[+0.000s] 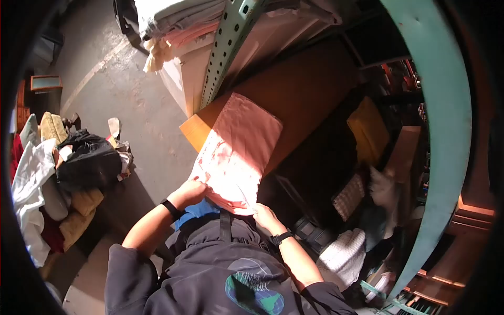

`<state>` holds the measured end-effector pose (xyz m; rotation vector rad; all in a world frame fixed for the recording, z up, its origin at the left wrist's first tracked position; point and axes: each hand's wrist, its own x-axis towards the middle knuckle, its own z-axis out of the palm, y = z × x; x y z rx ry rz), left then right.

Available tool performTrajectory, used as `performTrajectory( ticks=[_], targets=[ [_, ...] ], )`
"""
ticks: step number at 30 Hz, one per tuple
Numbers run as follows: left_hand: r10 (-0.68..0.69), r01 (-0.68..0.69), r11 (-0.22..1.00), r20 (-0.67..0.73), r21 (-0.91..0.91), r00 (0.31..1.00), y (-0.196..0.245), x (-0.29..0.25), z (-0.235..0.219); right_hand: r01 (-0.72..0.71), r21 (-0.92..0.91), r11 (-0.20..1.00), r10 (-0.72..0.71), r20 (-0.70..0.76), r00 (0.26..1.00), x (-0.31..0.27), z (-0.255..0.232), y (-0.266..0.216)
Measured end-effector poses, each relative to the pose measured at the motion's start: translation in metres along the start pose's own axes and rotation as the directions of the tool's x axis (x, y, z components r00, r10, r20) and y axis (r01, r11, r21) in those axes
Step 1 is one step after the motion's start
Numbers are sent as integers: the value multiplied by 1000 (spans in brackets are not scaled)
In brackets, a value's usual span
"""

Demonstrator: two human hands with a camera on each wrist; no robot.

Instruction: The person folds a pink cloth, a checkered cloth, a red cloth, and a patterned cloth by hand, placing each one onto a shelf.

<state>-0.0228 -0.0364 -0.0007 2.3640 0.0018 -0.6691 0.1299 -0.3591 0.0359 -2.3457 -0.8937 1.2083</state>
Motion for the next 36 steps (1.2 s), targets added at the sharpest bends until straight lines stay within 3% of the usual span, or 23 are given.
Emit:
performTrajectory(
  ticks=[3,6,7,9,10,11,12,14,15,17,19,21,22,23,25,28,32,36],
  targets=[
    [4,-5,1000,34,22,999,2,0,-11,1,7,1000,-1,-31,1000,0,-3,0],
    [39,-38,999,-147,12,988,6,10,-36,-97,199,975,130,-160,978,8,-8,10],
    [48,-53,998,-209,-15,977,7,16,-47,-92,166,982,136,-275,952,11,-13,15],
    [81,-100,995,-388,-29,918,10,37,-70,-128,308,943,227,-311,923,23,-47,2],
    [110,-176,981,-515,-80,850,17,48,-97,-64,123,990,112,-436,893,31,-70,-11],
    [131,-191,981,-593,-39,794,19,65,-113,-35,35,999,48,-524,851,45,-75,20],
    [124,-145,989,-492,-4,862,23,75,-143,-48,141,989,111,-486,867,52,-102,5],
    [13,-2,1000,-586,20,811,8,132,-140,-59,300,952,203,-476,856,89,-146,-13],
    [13,-9,1000,-758,9,652,3,147,-153,-54,355,933,241,-507,828,112,-160,-7],
    [8,-34,999,-968,-1,252,-4,166,-173,32,436,899,256,-585,770,157,-170,9],
    [-335,-89,927,-911,-364,238,-21,167,-156,197,465,863,202,-675,710,203,-169,40],
    [-594,69,774,-684,-630,423,-50,176,-97,56,474,879,263,-580,771,224,-157,62],
    [-582,177,787,-617,-591,530,-64,177,-62,-16,473,881,300,-533,791,233,-148,73],
    [-528,108,805,-622,-583,578,-71,172,-40,-55,499,865,323,-469,822,239,-135,97],
    [-507,36,814,-678,-580,533,-75,170,-7,-133,542,830,360,-338,869,245,-111,145],
    [-550,57,790,-664,-611,507,-79,183,3,-456,577,678,592,-60,804,227,-89,131],
    [-628,116,699,-528,-706,572,-76,187,-13,-299,736,607,510,-72,857,228,-60,136],
    [-613,70,639,-452,-766,648,-80,185,2,-218,685,695,409,-127,904,223,-55,130]
  ],
)
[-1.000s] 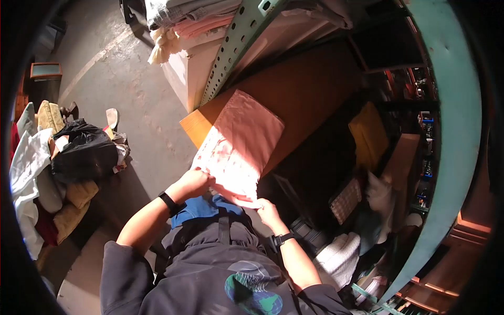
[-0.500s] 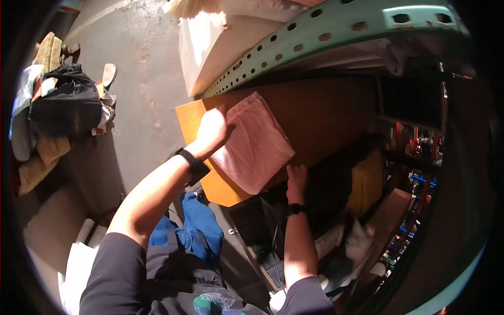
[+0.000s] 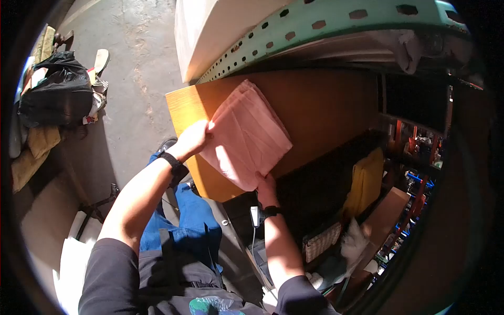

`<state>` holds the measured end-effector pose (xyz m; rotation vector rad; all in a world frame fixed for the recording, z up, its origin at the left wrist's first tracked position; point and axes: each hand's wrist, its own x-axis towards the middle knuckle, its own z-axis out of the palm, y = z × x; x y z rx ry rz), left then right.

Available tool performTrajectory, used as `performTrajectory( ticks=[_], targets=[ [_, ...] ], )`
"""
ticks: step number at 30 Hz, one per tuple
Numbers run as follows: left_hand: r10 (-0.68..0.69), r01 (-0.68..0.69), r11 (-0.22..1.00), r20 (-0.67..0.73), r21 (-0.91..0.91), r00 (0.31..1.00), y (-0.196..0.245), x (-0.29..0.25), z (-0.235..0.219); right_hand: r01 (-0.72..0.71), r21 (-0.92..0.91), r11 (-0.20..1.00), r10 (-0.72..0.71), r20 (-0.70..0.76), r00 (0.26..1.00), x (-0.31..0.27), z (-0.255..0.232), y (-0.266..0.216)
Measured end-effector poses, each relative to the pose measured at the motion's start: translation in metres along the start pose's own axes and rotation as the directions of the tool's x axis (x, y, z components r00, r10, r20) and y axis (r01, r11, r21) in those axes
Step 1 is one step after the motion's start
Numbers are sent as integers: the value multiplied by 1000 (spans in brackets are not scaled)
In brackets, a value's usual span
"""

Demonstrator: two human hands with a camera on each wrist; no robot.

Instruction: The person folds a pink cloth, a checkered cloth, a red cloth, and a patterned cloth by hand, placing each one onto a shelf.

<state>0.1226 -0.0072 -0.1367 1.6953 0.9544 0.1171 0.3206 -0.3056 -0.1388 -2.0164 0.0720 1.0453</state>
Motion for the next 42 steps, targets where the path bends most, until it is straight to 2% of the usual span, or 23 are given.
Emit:
performTrajectory(
  ticks=[2,3,4,7,9,12,13,15,16,18,20,21,24,26,27,29,33,36,38,39,40,41,42],
  targets=[
    [-34,32,997,36,64,999,-18,-13,-2,26,-103,994,-15,108,994,-10,-3,0],
    [-53,49,994,49,96,997,-13,-20,-7,-12,-94,996,23,119,993,-15,0,7],
    [-187,177,978,85,114,979,-9,-33,-16,-50,-86,995,61,131,989,-23,7,17],
    [-258,250,960,56,129,964,-35,-68,-25,-212,-31,977,214,175,961,-56,26,20],
    [-131,138,973,-52,185,990,-35,-76,-32,-295,100,950,270,209,940,-73,40,22],
    [127,-68,966,-225,251,966,-28,-60,-38,-81,-106,991,101,193,976,-48,15,30],
    [209,-128,935,-222,332,952,-25,-50,-40,-4,24,1000,0,153,988,-32,11,38],
    [372,-243,843,-195,479,908,-20,-26,-41,-65,292,954,16,166,986,-32,16,-17],
    [339,-247,845,-118,474,933,-23,-13,-38,-60,302,952,22,128,992,-22,12,-26],
    [245,-244,969,-131,27,961,-71,16,7,-46,324,945,29,56,998,-5,5,-36],
    [4,-1,997,43,-73,999,-40,13,-6,-21,380,925,-73,231,970,-3,5,-51],
    [5,0,997,61,-78,998,-18,9,-21,-13,410,912,-128,314,941,-1,5,-56],
    [49,-44,998,98,-50,994,-1,5,-36,11,68,998,-33,330,944,-9,-19,-49],
    [144,-148,989,101,25,984,-9,3,-36,68,305,950,-167,311,936,-22,-17,-64],
    [163,-162,986,38,-36,986,-14,1,-34,93,418,904,-229,288,930,-27,-15,-70],
    [186,-198,967,-87,-158,979,-20,-8,-28,85,478,874,-191,177,965,-19,-14,-64],
    [-20,40,989,-143,142,990,-20,-5,-21,30,500,865,-94,103,990,8,3,-52],
    [-67,107,975,-201,196,977,-12,-15,-21,-19,229,973,1,79,997,16,7,-28],
    [10,43,975,-239,217,971,-8,-29,-23,71,101,992,-77,55,996,26,2,19],
    [52,8,974,-258,228,965,-10,-37,-23,20,77,997,-26,80,996,4,9,6],
    [-46,81,986,-223,149,974,-12,-43,-21,-30,50,998,24,105,994,-20,16,-8],
    [-50,86,986,-236,142,970,-19,-51,-16,-202,85,976,195,83,977,-24,18,8],
    [-56,92,987,-247,135,968,-24,-58,-11,-170,131,977,155,119,981,-40,25,-2]
  ],
)
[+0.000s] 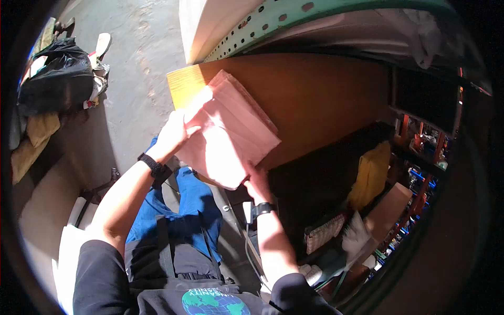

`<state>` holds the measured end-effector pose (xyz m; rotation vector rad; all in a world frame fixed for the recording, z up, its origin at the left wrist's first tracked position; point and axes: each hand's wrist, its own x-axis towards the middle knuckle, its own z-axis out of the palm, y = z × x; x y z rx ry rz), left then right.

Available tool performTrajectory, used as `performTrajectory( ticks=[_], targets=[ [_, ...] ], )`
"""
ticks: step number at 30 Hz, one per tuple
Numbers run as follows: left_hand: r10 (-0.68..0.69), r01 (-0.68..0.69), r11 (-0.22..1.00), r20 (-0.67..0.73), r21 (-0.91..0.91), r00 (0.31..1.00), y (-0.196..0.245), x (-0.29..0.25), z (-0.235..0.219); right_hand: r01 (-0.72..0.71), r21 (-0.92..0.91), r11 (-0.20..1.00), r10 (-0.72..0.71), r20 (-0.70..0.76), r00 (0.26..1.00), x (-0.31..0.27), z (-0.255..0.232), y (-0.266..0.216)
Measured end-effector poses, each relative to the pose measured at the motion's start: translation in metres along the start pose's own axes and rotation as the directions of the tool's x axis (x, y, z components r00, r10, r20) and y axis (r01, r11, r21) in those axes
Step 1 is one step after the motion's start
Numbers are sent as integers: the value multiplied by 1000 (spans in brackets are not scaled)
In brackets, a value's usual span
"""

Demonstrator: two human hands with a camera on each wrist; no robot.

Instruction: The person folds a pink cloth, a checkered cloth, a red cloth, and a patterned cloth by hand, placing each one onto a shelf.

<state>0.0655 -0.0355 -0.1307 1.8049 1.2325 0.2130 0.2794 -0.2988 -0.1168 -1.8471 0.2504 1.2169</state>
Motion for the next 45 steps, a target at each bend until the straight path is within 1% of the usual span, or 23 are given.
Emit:
performTrajectory(
  ticks=[1,3,4,6,9,13,15,16,17,19,21,22,23,25,27,30,33,35,37,39,41,42,45],
  targets=[
    [-6,6,1000,-9,-6,1000,-5,-5,5,65,-31,997,-65,4,998,-14,10,2],
    [-81,141,969,274,-206,958,-1,-8,-14,216,-169,962,-221,-13,975,-30,18,25],
    [-64,184,943,391,-277,918,-12,-8,-19,87,100,991,-98,104,990,-29,14,40],
    [-53,401,825,653,-398,756,-7,-12,-38,-33,184,982,3,160,987,-34,7,53],
    [-54,579,639,721,-506,691,-13,-30,-46,-102,197,975,58,215,975,-44,-8,58],
    [-152,647,628,747,-433,647,-21,-45,-33,-146,243,959,61,327,943,-59,-31,60],
    [-188,652,655,754,-381,629,-1,-54,-33,-9,158,987,-28,230,973,-76,-32,56],
    [-201,605,745,769,-282,607,10,-56,-36,79,90,993,-93,171,981,-90,-30,48],
    [-126,550,753,742,-360,658,20,-65,-35,162,12,987,-162,123,979,-106,-35,44],
    [-92,547,750,760,-372,643,30,-78,-30,299,-108,948,-293,70,954,-141,-44,29],
    [-28,558,714,779,-423,627,70,-92,-45,263,-63,963,-259,73,963,-173,-53,17],
    [-6,559,686,765,-465,644,73,-104,-50,109,99,989,-118,94,989,-184,-56,22],
    [13,565,654,755,-503,656,71,-113,-47,94,22,995,-95,62,994,-182,-61,39],
    [21,501,752,775,-428,631,85,-121,-54,349,185,919,-341,-76,937,-198,-59,56],
    [42,489,743,760,-457,648,101,-126,-49,260,289,921,-276,16,961,-254,-71,8],
    [188,336,803,744,-492,641,122,-116,-29,346,342,874,-353,-44,935,-262,-107,9],
    [397,85,817,662,-571,636,202,-129,-19,548,259,795,-494,-247,833,-270,-136,5],
    [501,-109,814,595,-571,628,219,-106,34,593,125,795,-514,-380,769,-267,-168,-1],
    [571,-426,820,501,-383,650,266,-111,70,530,-32,848,-474,-493,730,-241,-206,19],
    [520,-512,844,476,-159,710,261,-109,108,384,-76,920,-334,-663,670,-208,-233,60],
    [344,-410,911,461,49,818,196,-67,189,372,-27,928,-248,-791,559,-164,-248,107],
    [416,-448,894,382,-7,825,159,-56,216,304,-9,953,-206,-752,626,-174,-249,105],
    [296,-487,840,550,240,781,218,-148,135,370,34,928,-212,-769,602,-156,-222,120]
  ],
)
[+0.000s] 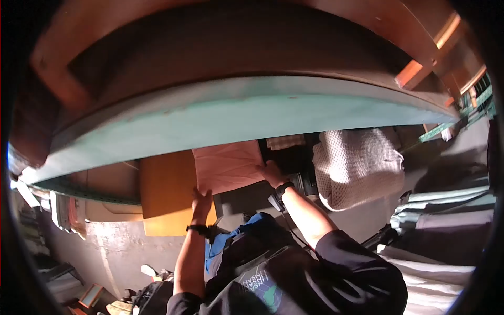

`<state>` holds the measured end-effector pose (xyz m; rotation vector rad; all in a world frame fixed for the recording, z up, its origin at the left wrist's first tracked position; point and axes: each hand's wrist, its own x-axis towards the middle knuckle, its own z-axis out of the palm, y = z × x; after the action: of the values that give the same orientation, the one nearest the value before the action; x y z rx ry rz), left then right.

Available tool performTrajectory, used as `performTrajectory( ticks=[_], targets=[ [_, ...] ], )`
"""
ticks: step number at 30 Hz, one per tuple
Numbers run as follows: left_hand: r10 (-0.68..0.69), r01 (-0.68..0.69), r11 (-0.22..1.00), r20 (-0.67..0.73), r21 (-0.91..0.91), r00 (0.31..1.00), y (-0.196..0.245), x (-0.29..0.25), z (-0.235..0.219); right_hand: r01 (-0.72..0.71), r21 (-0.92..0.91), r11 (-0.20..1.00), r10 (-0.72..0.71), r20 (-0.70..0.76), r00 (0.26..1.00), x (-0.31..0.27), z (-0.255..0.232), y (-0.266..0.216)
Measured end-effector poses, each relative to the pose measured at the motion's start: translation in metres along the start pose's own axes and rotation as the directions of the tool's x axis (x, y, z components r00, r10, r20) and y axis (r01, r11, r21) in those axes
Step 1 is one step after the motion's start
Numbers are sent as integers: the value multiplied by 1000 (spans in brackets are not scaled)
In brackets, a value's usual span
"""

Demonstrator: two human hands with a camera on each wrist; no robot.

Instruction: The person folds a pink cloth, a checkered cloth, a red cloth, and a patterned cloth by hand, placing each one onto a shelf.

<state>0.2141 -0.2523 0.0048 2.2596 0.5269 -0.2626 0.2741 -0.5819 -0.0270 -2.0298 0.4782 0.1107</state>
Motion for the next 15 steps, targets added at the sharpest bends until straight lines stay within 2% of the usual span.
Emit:
performTrajectory(
  ticks=[1,2,4,6,7,8,9,10,11,12,13,14,15],
  targets=[
    [93,-92,996,47,-10,995,-25,1,5,-63,-5,998,63,81,995,-6,-1,-12],
    [186,-184,983,96,-24,978,-58,-4,12,-23,-9,1000,24,79,997,-13,-6,-22],
    [220,-191,964,152,-185,963,-85,-36,0,8,-22,1000,-6,55,998,-19,-10,-32],
    [-28,11,997,226,78,974,-89,-57,-26,-60,-36,998,60,8,998,-6,2,-18],
    [240,-364,873,363,324,900,-113,-55,-38,-118,-42,992,117,-17,993,1,8,-10],
    [411,-678,566,552,469,726,-140,-53,-48,-106,15,994,106,5,994,1,8,-9],
    [374,-533,767,425,359,824,-156,-60,-49,-94,72,993,92,31,995,2,9,-10],
    [332,-437,863,368,253,869,-176,-65,-51,-83,127,988,76,61,995,1,11,-11],
    [287,-339,932,308,128,907,-195,-70,-53,-76,160,984,49,167,985,0,11,-12],
    [174,-230,968,396,97,901,-178,-82,-64,-71,192,979,15,274,962,0,7,-11],
    [76,-56,997,399,-60,914,-162,-100,-71,-66,226,972,-25,377,926,0,6,-11],
    [-16,116,969,415,-217,910,-147,-112,-77,-64,276,959,-53,397,916,-2,6,-14],
    [141,-63,985,533,-162,834,-138,-117,-88,-62,324,944,-83,413,907,-5,4,-19]
  ],
)
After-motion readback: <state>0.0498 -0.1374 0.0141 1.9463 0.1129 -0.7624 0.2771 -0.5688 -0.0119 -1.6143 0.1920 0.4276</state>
